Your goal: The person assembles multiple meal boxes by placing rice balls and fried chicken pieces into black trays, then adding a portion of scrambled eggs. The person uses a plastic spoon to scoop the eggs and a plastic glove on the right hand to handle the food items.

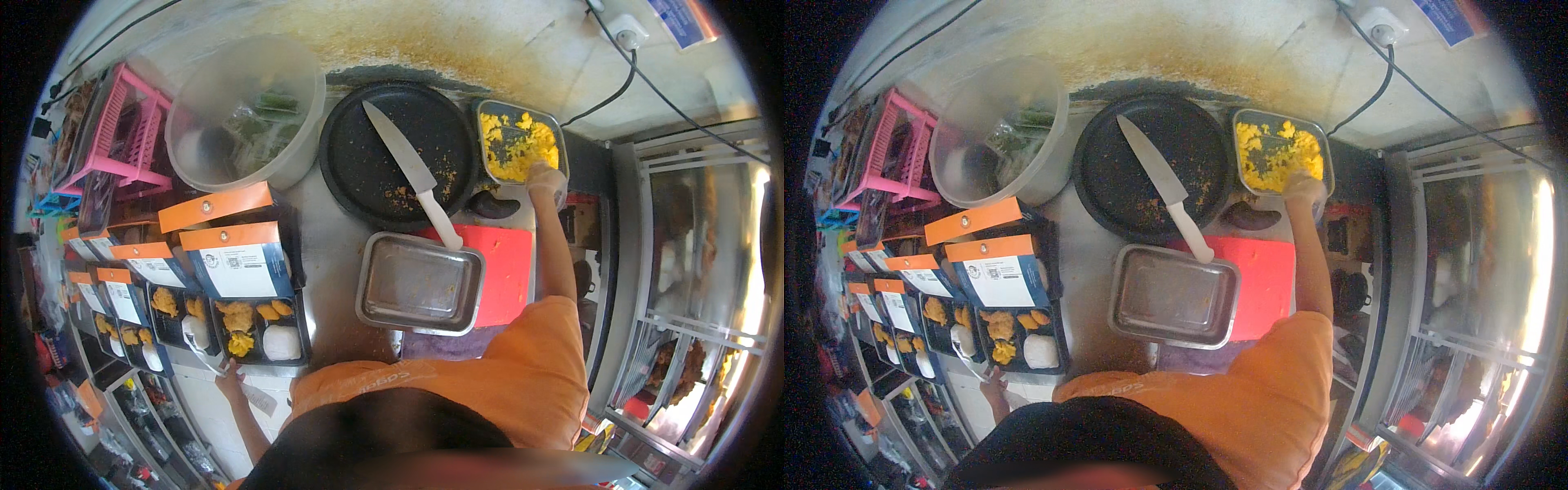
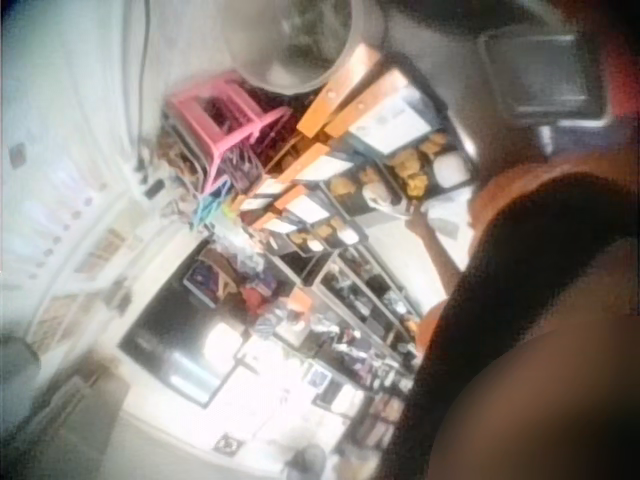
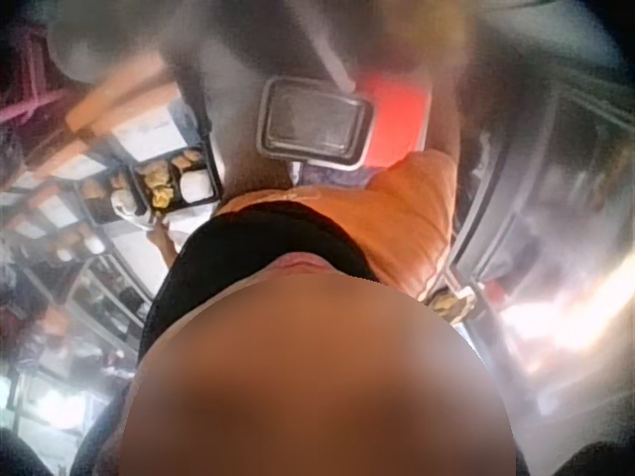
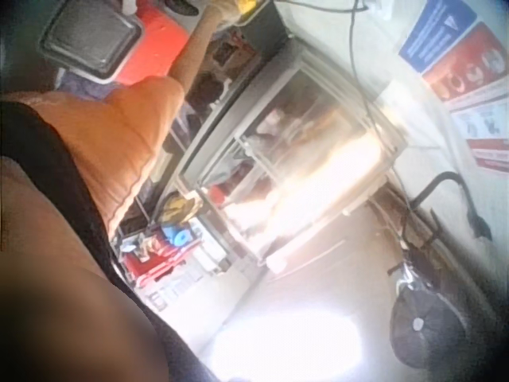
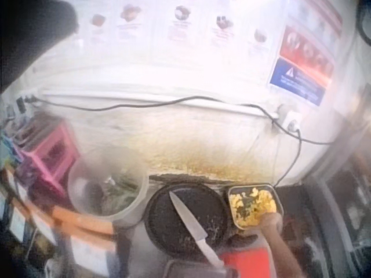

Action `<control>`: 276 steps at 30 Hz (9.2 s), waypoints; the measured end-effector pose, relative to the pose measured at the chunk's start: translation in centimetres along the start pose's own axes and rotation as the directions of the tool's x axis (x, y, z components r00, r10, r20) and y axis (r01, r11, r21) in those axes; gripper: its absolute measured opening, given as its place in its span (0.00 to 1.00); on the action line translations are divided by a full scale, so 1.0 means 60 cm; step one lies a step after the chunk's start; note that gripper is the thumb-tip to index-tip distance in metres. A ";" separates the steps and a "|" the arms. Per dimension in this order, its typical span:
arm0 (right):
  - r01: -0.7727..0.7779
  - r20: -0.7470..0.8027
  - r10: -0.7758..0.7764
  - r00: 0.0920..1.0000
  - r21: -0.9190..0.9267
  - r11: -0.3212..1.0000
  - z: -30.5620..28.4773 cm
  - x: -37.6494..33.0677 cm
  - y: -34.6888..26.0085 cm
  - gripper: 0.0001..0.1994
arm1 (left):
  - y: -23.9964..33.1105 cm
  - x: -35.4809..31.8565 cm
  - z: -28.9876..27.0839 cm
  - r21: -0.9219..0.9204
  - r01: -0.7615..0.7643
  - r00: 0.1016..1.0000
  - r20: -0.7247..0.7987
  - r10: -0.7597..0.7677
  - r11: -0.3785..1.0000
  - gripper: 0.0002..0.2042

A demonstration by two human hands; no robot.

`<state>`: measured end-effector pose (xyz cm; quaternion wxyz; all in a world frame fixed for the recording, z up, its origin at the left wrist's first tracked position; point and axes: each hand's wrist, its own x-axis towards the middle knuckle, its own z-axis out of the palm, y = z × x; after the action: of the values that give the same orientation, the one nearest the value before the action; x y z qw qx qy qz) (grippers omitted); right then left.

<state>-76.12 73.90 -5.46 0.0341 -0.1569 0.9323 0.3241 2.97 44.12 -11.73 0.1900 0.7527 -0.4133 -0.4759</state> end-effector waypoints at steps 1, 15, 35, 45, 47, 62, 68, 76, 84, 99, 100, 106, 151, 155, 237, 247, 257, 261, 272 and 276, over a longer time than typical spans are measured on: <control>0.029 -0.083 -0.029 0.996 -0.007 1.000 0.006 0.004 -0.004 0.08 | 0.003 -0.001 -0.002 0.017 -0.003 1.000 0.001 0.003 1.000 0.24; 0.576 -0.006 -0.585 0.811 -0.168 0.800 0.169 0.197 0.023 0.11 | 0.005 -0.003 0.002 -0.014 -0.042 0.999 0.032 0.043 0.999 0.21; 0.294 -0.174 -0.238 0.956 0.618 0.729 -0.084 0.031 -0.077 0.33 | 0.002 -0.005 0.010 -0.121 -0.055 0.998 -0.002 0.056 0.991 0.21; 0.369 -0.131 -0.353 0.926 0.501 0.783 -0.056 0.046 -0.021 0.30 | 0.004 -0.004 0.008 -0.052 -0.039 0.999 -0.007 0.039 0.998 0.24; 0.475 -0.120 -0.493 0.862 0.532 0.701 -0.064 0.045 -0.017 0.30 | 0.001 -0.004 0.008 -0.094 -0.060 0.998 0.004 0.060 0.994 0.24; 0.290 -0.202 -0.209 0.957 0.609 0.739 -0.045 0.015 -0.058 0.37 | 0.037 -0.069 0.043 0.552 -0.306 0.706 -0.415 0.574 0.776 0.19; 0.354 -0.222 -0.280 0.934 0.683 0.639 0.009 0.052 -0.024 0.38 | 0.162 -0.064 0.101 0.494 -0.720 0.496 -0.125 0.859 0.487 0.17; -0.012 -0.006 -0.207 0.978 0.996 -0.087 -0.041 -0.005 -0.003 0.18 | 0.422 -0.020 0.265 0.274 -0.961 0.178 0.505 0.845 0.038 0.28; -0.273 0.245 -0.122 0.962 0.823 -0.498 -0.222 -0.195 -0.032 0.18 | 0.466 -0.032 0.230 0.293 -0.955 0.195 0.735 0.649 -0.045 0.22; 0.043 -0.190 -0.819 0.542 0.979 -0.199 -0.373 -0.535 -0.615 0.21 | 0.246 -0.152 0.018 0.050 -0.966 0.230 0.622 0.748 0.255 0.30; 0.321 -0.397 -0.741 0.541 0.912 -0.254 -0.378 -0.551 -0.639 0.22 | 0.247 -0.152 0.016 0.030 -0.966 0.220 0.622 0.751 0.258 0.31; 0.871 -0.398 -0.839 0.370 0.464 0.164 -0.383 -0.582 -0.651 0.35 | 0.244 -0.153 0.006 0.063 -0.964 0.240 0.619 0.748 0.258 0.31; -0.119 0.018 0.128 0.992 0.510 0.852 0.007 0.028 0.033 0.16 | 0.348 -0.301 0.258 -0.066 -0.991 0.054 0.614 0.787 0.120 0.12; 0.037 -0.098 0.004 0.995 0.415 0.909 0.046 0.071 0.024 0.14 | 0.349 -0.302 0.274 -0.076 -0.997 -0.057 0.600 0.798 -0.014 0.13; 0.248 -0.170 -0.197 0.966 0.370 0.895 0.026 0.073 -0.045 0.22 | 0.338 -0.244 0.153 0.171 -0.985 0.058 0.519 0.853 -0.037 0.20; -0.178 0.053 -0.232 0.971 0.810 -0.559 -0.220 -0.148 -0.047 0.16 | 0.274 -0.240 0.092 0.085 -0.993 0.111 0.503 0.857 0.079 0.19; 0.190 -0.324 -0.775 0.543 0.946 -0.262 -0.479 -0.628 -0.468 0.18 | 0.101 0.001 -0.019 -0.422 -0.478 0.841 -0.472 0.264 0.770 0.15; 0.120 -0.427 -0.820 0.382 0.902 -0.414 -0.529 -0.801 -0.693 0.20 | 0.076 0.119 -0.036 -0.530 -0.430 0.852 -0.505 0.136 0.731 0.23; 0.907 -0.483 -0.846 0.227 0.421 0.003 -0.518 -0.900 -0.895 0.28 | 0.065 0.161 -0.053 -0.532 -0.323 0.935 -0.308 0.177 0.782 0.26; 0.881 -0.415 -0.856 0.308 0.465 0.092 -0.518 -0.908 -0.896 0.29 | 0.066 0.158 -0.052 -0.577 -0.300 0.945 -0.287 0.155 0.759 0.25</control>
<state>-6.35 29.70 -3.89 0.2499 -0.6587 0.7038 -0.0908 5.88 33.84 -12.85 0.5256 0.6421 -0.3009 -0.4700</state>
